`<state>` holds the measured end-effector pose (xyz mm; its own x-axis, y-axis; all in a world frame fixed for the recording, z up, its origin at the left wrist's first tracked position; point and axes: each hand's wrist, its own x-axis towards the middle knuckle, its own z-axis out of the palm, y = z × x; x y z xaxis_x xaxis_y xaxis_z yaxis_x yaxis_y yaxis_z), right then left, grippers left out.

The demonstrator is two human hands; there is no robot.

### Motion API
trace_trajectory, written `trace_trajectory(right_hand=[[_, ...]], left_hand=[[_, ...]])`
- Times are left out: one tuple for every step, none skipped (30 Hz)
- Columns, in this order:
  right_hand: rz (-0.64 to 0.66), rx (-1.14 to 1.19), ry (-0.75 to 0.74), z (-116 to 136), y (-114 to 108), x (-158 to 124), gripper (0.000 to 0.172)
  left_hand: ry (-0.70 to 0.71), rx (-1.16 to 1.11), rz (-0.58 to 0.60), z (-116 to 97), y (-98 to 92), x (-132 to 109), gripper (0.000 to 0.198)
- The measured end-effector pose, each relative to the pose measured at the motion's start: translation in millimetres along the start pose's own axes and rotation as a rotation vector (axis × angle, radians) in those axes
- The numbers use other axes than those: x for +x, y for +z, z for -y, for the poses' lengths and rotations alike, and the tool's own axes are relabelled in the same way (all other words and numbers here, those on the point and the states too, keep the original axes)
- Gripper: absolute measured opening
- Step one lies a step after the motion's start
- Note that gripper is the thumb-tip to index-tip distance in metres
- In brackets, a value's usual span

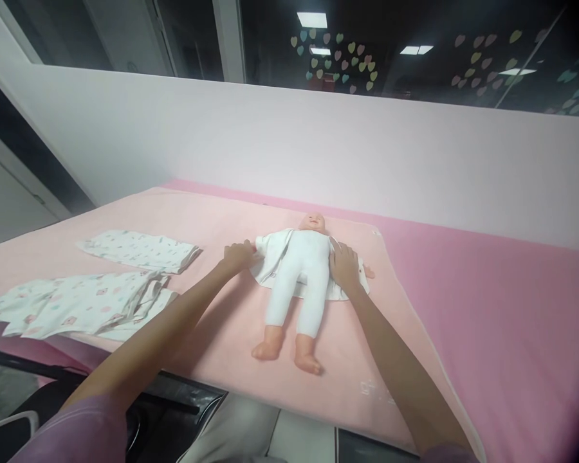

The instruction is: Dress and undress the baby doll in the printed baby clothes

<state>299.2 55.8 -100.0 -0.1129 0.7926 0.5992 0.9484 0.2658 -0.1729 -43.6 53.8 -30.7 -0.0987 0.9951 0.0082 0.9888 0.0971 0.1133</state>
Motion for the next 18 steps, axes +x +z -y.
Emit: trace_trajectory(right_hand=[[0.005,-0.004,0.001,-0.1,0.2,-0.1,0.054],[0.009,-0.01,0.002,-0.3,0.6,-0.3,0.054],[0.011,-0.017,0.002,-0.5,1.2,-0.4,0.054],[0.01,-0.022,0.003,-0.8,1.9,-0.5,0.055],[0.008,-0.025,0.003,-1.0,2.6,-0.5,0.055],[0.005,-0.026,0.001,-1.2,3.3,-0.5,0.055],[0.001,-0.027,0.001,-1.4,3.8,-0.4,0.055],[-0.003,-0.028,-0.001,-1.4,4.2,-0.3,0.055],[-0.004,-0.03,-0.002,-1.3,4.4,-0.2,0.055],[-0.002,-0.034,-0.004,-1.0,4.4,-0.1,0.055],[0.001,-0.037,-0.006,-0.7,4.2,0.0,0.055],[0.003,-0.038,-0.007,-0.3,3.8,-0.1,0.054],[0.003,-0.037,-0.008,0.2,3.3,-0.4,0.054],[0.001,-0.035,-0.01,0.7,2.6,-0.8,0.054],[-0.004,-0.031,-0.011,1.1,1.9,-1.3,0.054],[-0.01,-0.026,-0.013,1.4,1.2,-1.8,0.054],[-0.015,-0.022,-0.016,1.7,0.6,-2.4,0.054],[-0.017,-0.022,-0.018,1.8,0.1,-2.8,0.054]], left_hand=[[0.004,-0.017,0.026,2.8,1.6,-2.4,0.045],[0.018,-0.052,0.051,6.1,2.4,-3.8,0.042],[0.038,-0.096,0.07,9.1,2.2,-4.2,0.037],[0.056,-0.14,0.084,11.1,0.7,-3.6,0.032],[0.068,-0.178,0.095,11.2,-2.3,-2.6,0.029],[0.078,-0.203,0.103,8.6,-6.5,-1.8,0.03],[0.088,-0.228,0.081,2.8,-11.6,-1.9,0.033],[0.106,-0.269,0.024,-6.4,-16.7,-3.8,0.037],[0.143,-0.337,-0.054,-18.7,-21.2,-8.1,0.039],[0.204,-0.429,-0.156,-33.4,-24.2,-15.3,0.04],[0.303,-0.539,-0.256,-49.2,-25.1,-25.1,0.037],[0.439,-0.625,-0.309,-64.7,-23.6,-37.2,0.03],[0.584,-0.656,-0.314,-78.4,-19.9,-50.5,0.019],[0.725,-0.631,-0.294,-89.2,-14.5,-64.1,0.014],[0.835,-0.586,-0.279,-96.2,-8.5,-76.6,0.015],[0.906,-0.567,-0.267,-99.0,-2.7,-87.0,0.019],[0.949,-0.565,-0.257,-97.8,1.9,-94.7,0.023],[0.959,-0.585,-0.259,-92.8,5.0,-99.1,0.027]])
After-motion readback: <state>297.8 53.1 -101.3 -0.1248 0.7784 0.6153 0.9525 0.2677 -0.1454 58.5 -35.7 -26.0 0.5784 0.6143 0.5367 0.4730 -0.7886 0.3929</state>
